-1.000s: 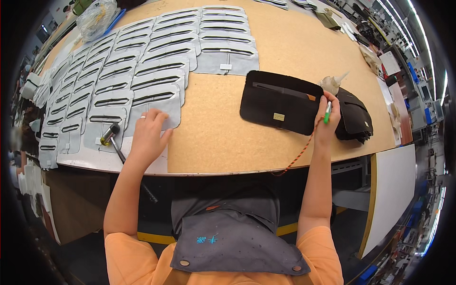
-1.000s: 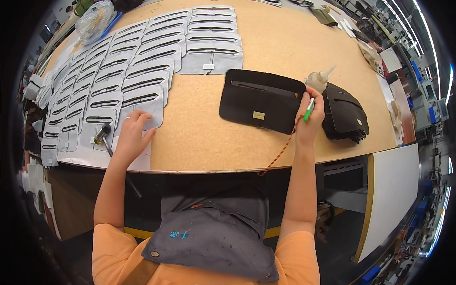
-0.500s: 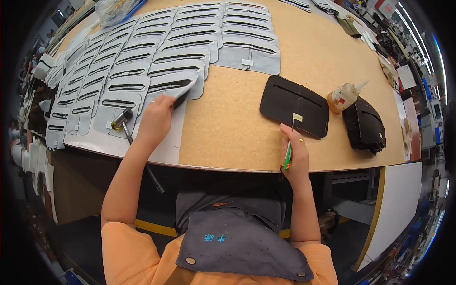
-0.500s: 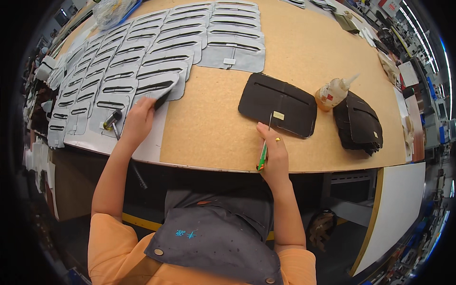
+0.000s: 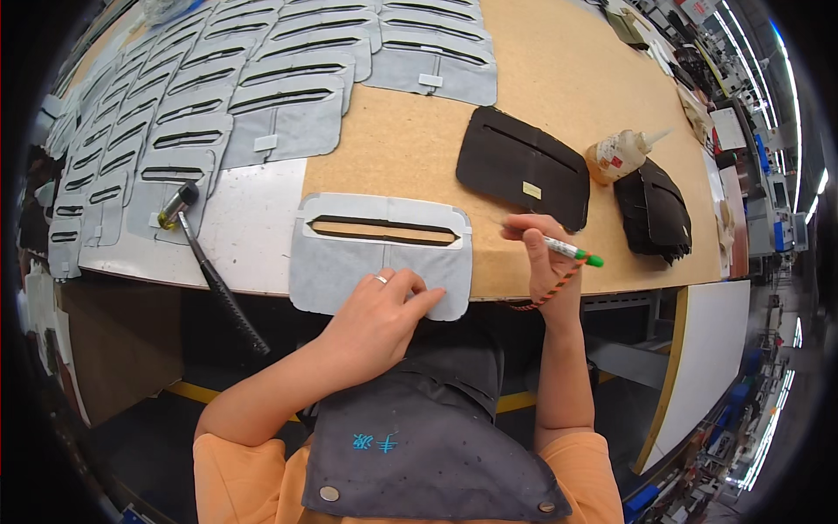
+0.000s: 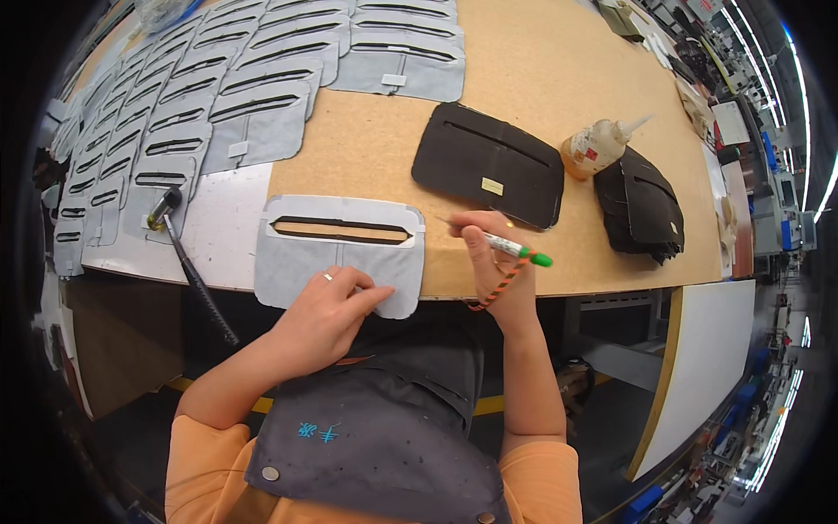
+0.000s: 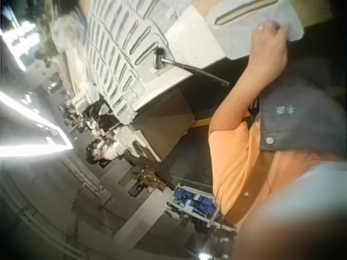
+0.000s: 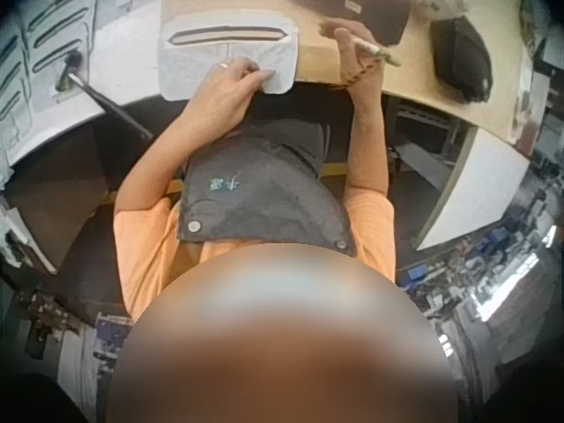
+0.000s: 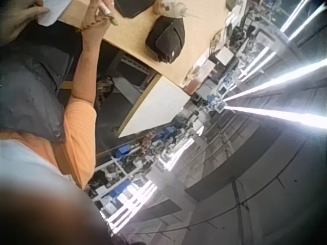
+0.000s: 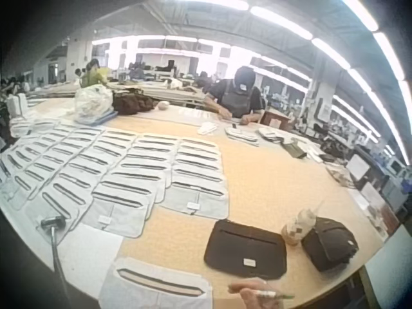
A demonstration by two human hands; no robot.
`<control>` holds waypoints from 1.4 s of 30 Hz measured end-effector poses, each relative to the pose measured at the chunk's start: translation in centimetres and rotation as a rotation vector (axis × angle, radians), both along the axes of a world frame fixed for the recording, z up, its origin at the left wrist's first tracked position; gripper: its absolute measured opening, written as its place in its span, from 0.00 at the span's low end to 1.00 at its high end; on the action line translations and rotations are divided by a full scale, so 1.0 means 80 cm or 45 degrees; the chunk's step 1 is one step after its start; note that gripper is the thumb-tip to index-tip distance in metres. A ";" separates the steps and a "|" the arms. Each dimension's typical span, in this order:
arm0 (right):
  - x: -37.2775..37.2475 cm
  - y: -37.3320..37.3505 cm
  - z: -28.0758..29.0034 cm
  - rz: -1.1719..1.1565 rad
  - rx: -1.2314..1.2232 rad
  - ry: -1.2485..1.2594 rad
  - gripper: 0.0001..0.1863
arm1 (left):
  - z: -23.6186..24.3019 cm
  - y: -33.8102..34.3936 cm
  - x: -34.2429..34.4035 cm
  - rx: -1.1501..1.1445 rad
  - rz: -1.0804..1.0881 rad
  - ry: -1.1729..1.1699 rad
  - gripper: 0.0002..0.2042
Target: Applying adhesive and marking leather components during bag assembly.
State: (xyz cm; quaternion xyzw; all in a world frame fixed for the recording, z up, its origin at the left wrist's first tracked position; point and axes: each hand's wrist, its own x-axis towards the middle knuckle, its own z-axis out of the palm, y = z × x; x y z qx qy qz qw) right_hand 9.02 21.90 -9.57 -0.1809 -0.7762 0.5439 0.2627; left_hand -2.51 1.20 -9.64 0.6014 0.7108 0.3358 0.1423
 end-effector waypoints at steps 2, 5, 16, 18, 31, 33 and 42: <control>-0.001 -0.002 -0.002 0.050 -0.197 0.000 0.09 | 0.009 0.009 -0.012 -0.059 0.006 0.038 0.16; -0.017 -0.003 -0.008 0.109 -0.437 -0.005 0.09 | 0.006 0.025 -0.039 0.020 -0.059 0.229 0.17; -0.040 0.015 -0.013 0.218 -0.538 -0.297 0.09 | -0.022 0.052 -0.059 0.029 -0.221 0.313 0.13; -0.044 0.019 -0.009 0.246 -0.513 -0.346 0.09 | -0.021 0.053 -0.066 0.015 -0.276 0.268 0.13; -0.045 0.050 0.005 0.765 0.089 -0.383 0.04 | -0.021 0.057 -0.081 -0.052 -0.347 0.217 0.12; -0.022 0.039 -0.003 0.784 0.444 -0.113 0.03 | -0.020 0.058 -0.079 -0.051 -0.316 0.219 0.11; 0.013 0.013 -0.022 0.543 0.927 -0.018 0.08 | -0.027 0.065 -0.061 0.008 -0.104 0.159 0.06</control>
